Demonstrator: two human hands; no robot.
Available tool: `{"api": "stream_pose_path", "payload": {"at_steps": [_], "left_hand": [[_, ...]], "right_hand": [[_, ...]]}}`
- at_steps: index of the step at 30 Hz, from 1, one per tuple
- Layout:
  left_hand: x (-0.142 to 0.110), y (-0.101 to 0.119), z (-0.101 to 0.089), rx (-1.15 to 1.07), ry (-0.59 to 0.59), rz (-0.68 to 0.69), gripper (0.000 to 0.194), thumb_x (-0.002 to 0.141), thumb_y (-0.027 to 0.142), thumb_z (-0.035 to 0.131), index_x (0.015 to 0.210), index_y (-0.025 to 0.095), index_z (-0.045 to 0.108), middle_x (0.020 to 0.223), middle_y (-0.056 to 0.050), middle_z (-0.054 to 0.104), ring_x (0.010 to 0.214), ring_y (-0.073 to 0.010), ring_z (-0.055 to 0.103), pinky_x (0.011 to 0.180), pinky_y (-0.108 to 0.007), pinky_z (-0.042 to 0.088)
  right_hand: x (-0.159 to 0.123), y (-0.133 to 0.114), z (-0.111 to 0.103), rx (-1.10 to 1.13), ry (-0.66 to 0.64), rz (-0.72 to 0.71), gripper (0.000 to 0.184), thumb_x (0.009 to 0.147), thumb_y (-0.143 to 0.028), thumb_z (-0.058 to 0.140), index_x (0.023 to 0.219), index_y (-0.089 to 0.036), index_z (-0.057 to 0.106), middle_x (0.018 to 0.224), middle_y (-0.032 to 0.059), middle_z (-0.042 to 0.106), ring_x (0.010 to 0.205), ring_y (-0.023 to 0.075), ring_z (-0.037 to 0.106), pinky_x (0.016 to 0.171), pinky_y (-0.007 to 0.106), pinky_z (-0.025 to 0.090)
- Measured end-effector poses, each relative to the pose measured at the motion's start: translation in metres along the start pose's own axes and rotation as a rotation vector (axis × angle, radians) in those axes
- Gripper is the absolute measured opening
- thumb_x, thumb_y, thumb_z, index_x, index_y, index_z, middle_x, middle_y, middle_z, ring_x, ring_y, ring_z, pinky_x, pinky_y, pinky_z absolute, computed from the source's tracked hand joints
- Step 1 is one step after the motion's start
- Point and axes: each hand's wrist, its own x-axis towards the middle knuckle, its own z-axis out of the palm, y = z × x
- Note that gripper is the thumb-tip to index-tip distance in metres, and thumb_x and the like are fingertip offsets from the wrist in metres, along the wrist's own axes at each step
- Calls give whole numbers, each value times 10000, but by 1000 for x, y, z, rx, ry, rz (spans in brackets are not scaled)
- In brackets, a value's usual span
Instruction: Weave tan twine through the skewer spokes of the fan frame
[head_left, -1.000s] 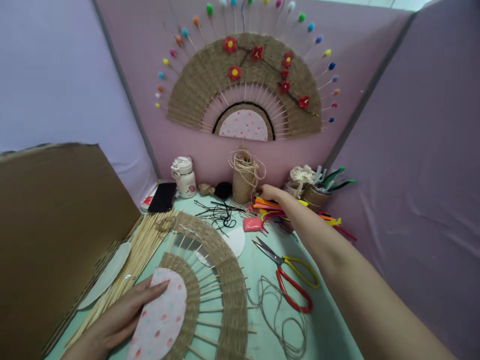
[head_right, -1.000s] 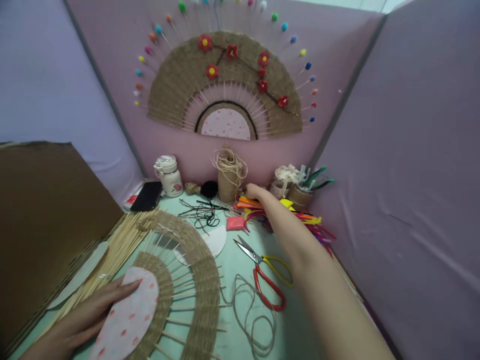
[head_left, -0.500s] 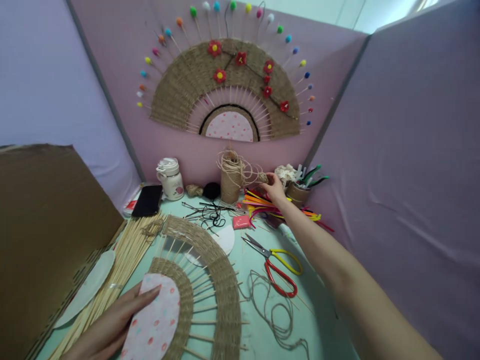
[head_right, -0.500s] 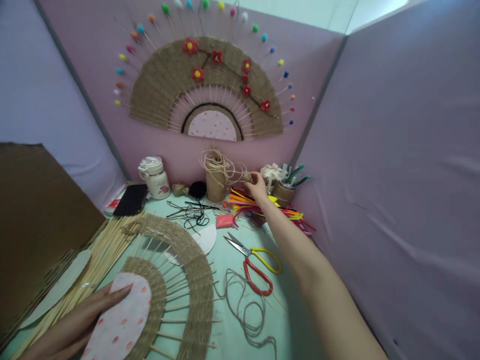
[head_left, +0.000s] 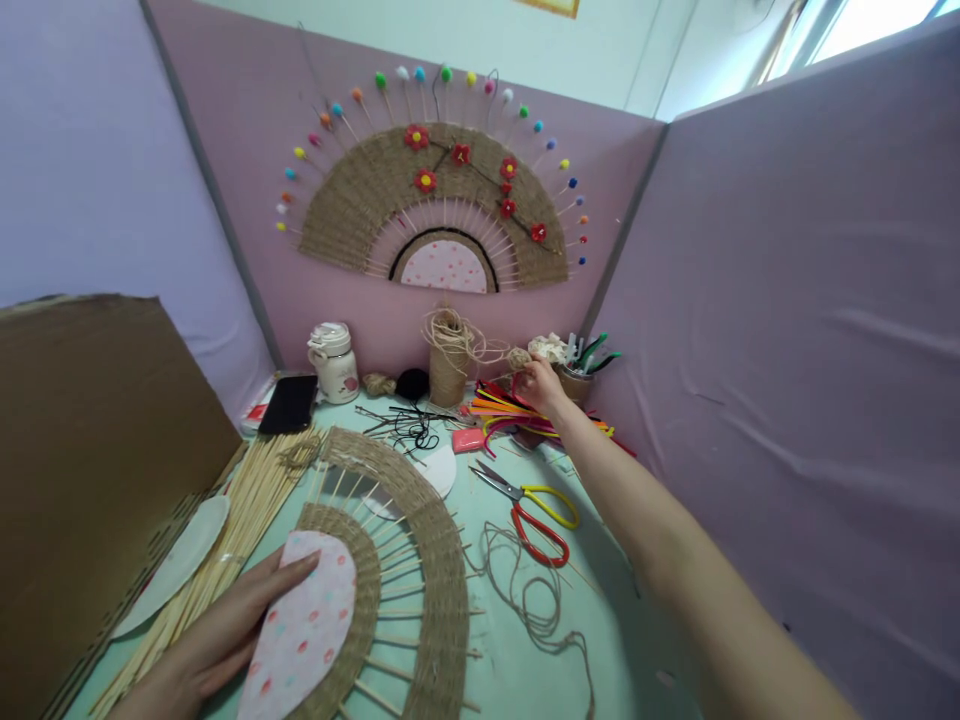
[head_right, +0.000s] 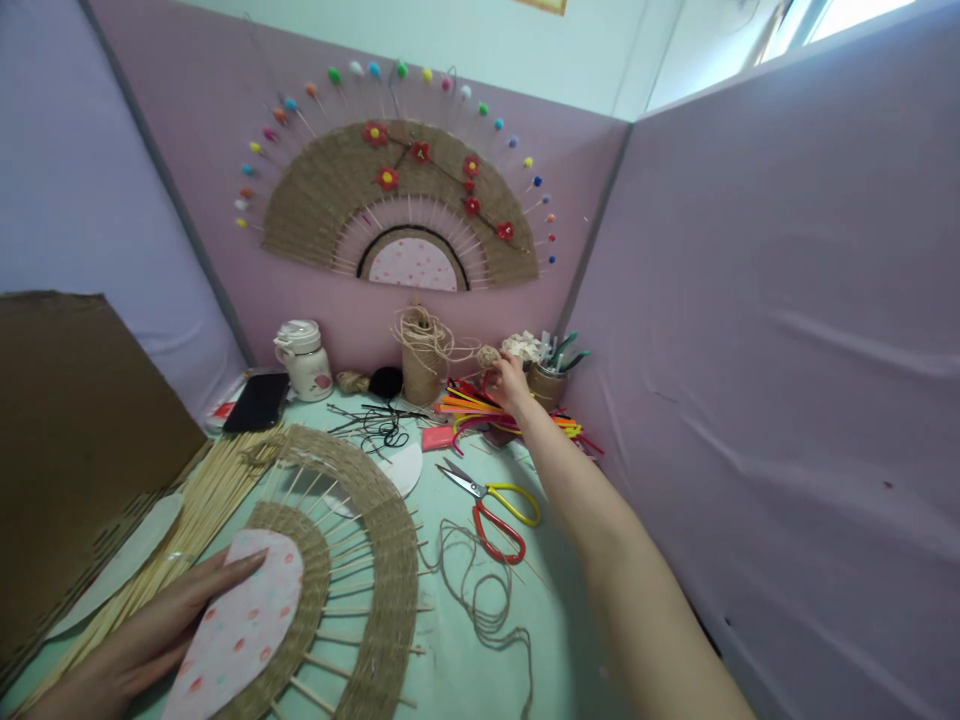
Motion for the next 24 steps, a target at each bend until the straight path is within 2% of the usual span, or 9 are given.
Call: {"api": "stream_pose_path", "payload": {"at_steps": [4, 8, 12, 16, 21, 24], "left_hand": [[0, 1, 1, 12, -3, 6, 389, 635, 226, 778, 954, 139, 573, 798, -89, 721, 640, -213, 682, 585, -304, 554], [0, 1, 1, 12, 3, 3, 419, 641, 231, 775, 988, 138, 560, 801, -91, 722, 630, -210, 680, 585, -310, 554], [0, 1, 2, 3, 9, 0, 512, 633, 220, 780, 1077, 137, 540, 821, -96, 724, 648, -226, 685, 614, -327, 554], [1, 0, -1, -10, 7, -33, 532, 651, 208, 764, 1126, 138, 534, 857, -105, 724, 691, -240, 688, 639, -335, 546], [0, 1, -1, -56, 35, -82, 432, 659, 222, 757, 1051, 156, 589, 890, -99, 725, 765, -267, 689, 695, -359, 540], [-2, 4, 3, -89, 53, -118, 387, 629, 233, 775, 978, 159, 627, 901, -102, 725, 823, -299, 682, 706, -365, 538]], "right_hand": [[0, 4, 0, -30, -11, 31, 209, 645, -174, 510, 836, -242, 460, 604, -81, 515, 540, 93, 536, 595, 267, 506], [5, 12, -4, -131, 23, -9, 129, 647, -197, 517, 760, -222, 460, 622, -54, 539, 595, 106, 564, 609, 256, 504], [11, 26, -13, -339, 79, -81, 122, 637, -209, 533, 759, -203, 526, 653, -21, 566, 649, 138, 583, 628, 272, 497], [22, 39, -19, -621, 100, -161, 119, 645, -181, 519, 731, -170, 601, 738, 33, 628, 774, 184, 598, 770, 334, 486], [50, 49, -5, -886, -24, -209, 255, 707, -155, 502, 906, -161, 661, 1021, 78, 668, 966, 186, 596, 925, 324, 423], [67, 58, 8, -1004, -130, -207, 267, 719, -134, 522, 937, -149, 675, 1058, 97, 669, 982, 186, 603, 930, 301, 419]]}}
